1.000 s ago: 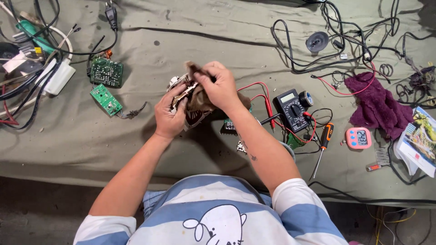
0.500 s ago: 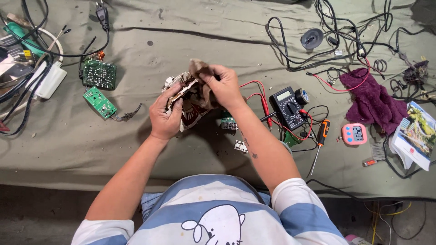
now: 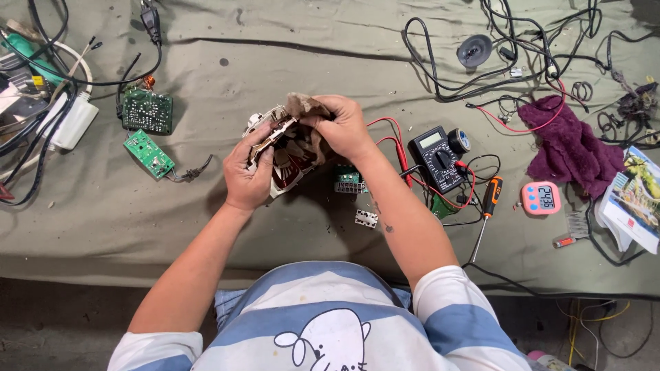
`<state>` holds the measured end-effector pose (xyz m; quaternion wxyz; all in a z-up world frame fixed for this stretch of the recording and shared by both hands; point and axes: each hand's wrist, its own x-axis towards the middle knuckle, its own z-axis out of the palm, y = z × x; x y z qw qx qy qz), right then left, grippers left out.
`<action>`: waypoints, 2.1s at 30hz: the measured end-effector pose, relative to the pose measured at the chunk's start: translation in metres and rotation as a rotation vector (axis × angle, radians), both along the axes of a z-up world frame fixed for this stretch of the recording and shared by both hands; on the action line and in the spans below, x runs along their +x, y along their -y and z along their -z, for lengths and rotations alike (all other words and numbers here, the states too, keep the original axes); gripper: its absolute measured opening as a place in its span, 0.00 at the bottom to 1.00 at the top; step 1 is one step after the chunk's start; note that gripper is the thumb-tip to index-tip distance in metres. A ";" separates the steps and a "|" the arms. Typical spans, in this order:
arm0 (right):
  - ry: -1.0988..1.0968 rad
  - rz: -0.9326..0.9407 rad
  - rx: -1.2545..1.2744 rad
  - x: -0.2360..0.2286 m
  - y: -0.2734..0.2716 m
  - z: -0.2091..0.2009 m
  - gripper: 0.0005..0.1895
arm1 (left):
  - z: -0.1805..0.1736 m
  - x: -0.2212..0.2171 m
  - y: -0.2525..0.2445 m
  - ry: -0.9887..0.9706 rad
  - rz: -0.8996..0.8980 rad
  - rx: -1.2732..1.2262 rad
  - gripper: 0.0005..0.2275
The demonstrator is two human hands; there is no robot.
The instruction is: Cleaning and inspecting an electronic component using a cloth on a workbench.
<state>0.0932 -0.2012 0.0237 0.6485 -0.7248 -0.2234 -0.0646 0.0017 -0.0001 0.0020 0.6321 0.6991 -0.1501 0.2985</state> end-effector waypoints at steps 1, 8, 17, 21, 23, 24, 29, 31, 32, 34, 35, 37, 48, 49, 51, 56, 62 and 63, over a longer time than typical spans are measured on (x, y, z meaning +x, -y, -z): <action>-0.061 -0.024 0.037 -0.001 -0.001 -0.006 0.08 | 0.000 0.000 0.000 0.002 0.002 0.000 0.11; -0.375 -0.205 0.317 -0.005 0.005 -0.048 0.06 | -0.001 -0.001 0.000 0.004 0.005 0.001 0.11; -0.258 0.111 0.176 -0.002 -0.002 0.009 0.07 | 0.001 0.001 0.001 0.014 0.004 -0.003 0.11; -0.297 0.056 0.233 0.001 0.003 0.014 0.07 | -0.002 0.000 0.001 0.010 0.005 -0.006 0.11; -0.404 -0.025 0.307 -0.007 0.004 -0.001 0.04 | -0.002 0.000 0.000 0.005 -0.004 0.013 0.11; -0.403 -0.026 0.307 0.002 0.009 0.007 0.04 | -0.001 0.000 0.000 0.006 -0.005 0.012 0.11; -0.725 0.215 0.423 0.007 0.012 0.016 0.09 | -0.003 -0.001 -0.001 0.002 0.015 -0.009 0.11; -0.559 0.225 0.363 -0.005 0.005 0.033 0.10 | -0.002 0.000 0.000 0.003 0.016 -0.014 0.11; -0.393 0.233 0.303 -0.013 0.001 0.043 0.12 | -0.001 -0.001 0.000 0.003 0.019 -0.017 0.11; -0.287 0.241 0.277 -0.015 -0.003 0.025 0.08 | -0.002 0.000 0.000 -0.002 0.021 -0.015 0.11; -0.177 0.247 0.250 -0.016 -0.005 0.016 0.05 | -0.003 0.000 0.000 -0.001 0.023 -0.012 0.11; -0.195 0.269 0.297 -0.007 -0.004 0.034 0.07 | 0.000 0.001 0.001 0.000 0.019 -0.012 0.11; -0.368 0.154 0.389 -0.033 -0.008 0.004 0.11 | 0.000 0.000 -0.001 0.009 0.011 -0.018 0.11; -0.268 0.133 0.368 -0.024 -0.009 0.017 0.12 | -0.001 -0.001 0.000 0.008 0.015 -0.024 0.11; -0.162 0.117 0.346 -0.014 -0.009 0.038 0.13 | -0.003 0.001 0.001 0.012 0.027 -0.031 0.11; -0.185 0.206 0.367 -0.014 -0.010 0.042 0.10 | -0.001 0.001 0.000 0.021 0.015 -0.019 0.11; -0.221 0.025 0.224 0.003 0.025 0.059 0.13 | 0.001 0.001 0.000 0.026 0.028 -0.023 0.11; -0.219 0.024 0.225 0.007 0.031 0.060 0.13 | 0.002 0.002 -0.001 0.029 0.026 -0.022 0.11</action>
